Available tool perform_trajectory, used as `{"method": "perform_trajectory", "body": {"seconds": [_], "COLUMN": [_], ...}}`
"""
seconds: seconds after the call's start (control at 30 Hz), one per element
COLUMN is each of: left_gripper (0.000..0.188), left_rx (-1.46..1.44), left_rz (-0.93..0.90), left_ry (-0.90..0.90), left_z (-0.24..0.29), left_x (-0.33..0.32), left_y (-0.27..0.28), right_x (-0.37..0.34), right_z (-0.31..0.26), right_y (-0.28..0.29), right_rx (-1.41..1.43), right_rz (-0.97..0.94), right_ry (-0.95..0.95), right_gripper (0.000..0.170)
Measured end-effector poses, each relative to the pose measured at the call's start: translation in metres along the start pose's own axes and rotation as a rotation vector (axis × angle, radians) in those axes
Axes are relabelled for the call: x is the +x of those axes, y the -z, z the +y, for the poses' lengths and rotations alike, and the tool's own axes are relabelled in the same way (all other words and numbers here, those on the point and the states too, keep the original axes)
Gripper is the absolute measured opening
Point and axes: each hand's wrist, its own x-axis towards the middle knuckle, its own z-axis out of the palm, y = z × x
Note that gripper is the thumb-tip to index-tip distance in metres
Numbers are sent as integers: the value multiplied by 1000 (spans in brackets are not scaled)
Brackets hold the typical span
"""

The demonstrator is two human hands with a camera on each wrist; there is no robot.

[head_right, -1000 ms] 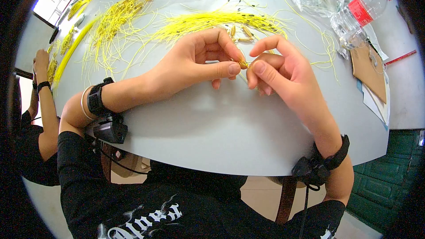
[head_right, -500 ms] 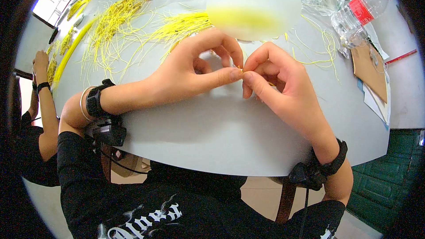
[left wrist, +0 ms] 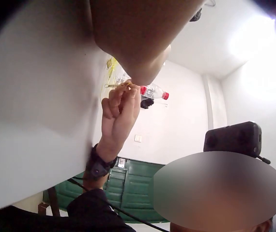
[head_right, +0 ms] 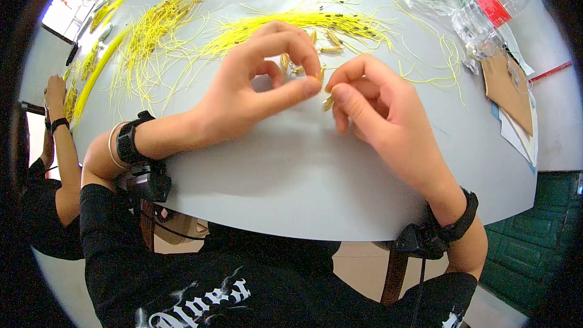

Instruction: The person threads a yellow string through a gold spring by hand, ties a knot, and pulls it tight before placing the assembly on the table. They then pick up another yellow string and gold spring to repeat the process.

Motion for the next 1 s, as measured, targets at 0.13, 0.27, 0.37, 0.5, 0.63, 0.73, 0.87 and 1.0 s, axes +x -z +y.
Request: {"method": "perform_trajectory", "body": {"seconds": [0.13, 0.27, 0.37, 0.5, 0.63, 0.73, 0.87, 1.0], "left_gripper": [10, 10, 11, 11, 12, 12, 11, 9], "left_rx": [-24, -73, -44, -153, -183, -167, -135, -94], "left_rz": [41, 24, -17, -67, -117, -125, -115, -166], "left_ry": [5, -28, -55, 22, 61, 53, 40, 125], "left_z": [0, -1, -1, 0, -1, -2, -1, 4], "left_x": [1, 1, 1, 2, 2, 2, 1, 0], "left_y": [2, 0, 0, -1, -2, -1, -1, 0], "right_x": [0, 0, -1, -2, -3, -4, -3, -4], "right_z": [1, 7, 5, 6, 6, 5, 7, 4], "right_y": [2, -3, -3, -3, -3, -3, -4, -5], "right_rx": [13, -38, -91, -113, -124, -152, -159, -119], "right_rz": [48, 22, -7, 21, 45, 51, 58, 133], "right_ry": [32, 124, 100, 150, 153, 142, 159, 116], "right_gripper": [9, 6, 5, 6, 8, 9, 9, 6]}}
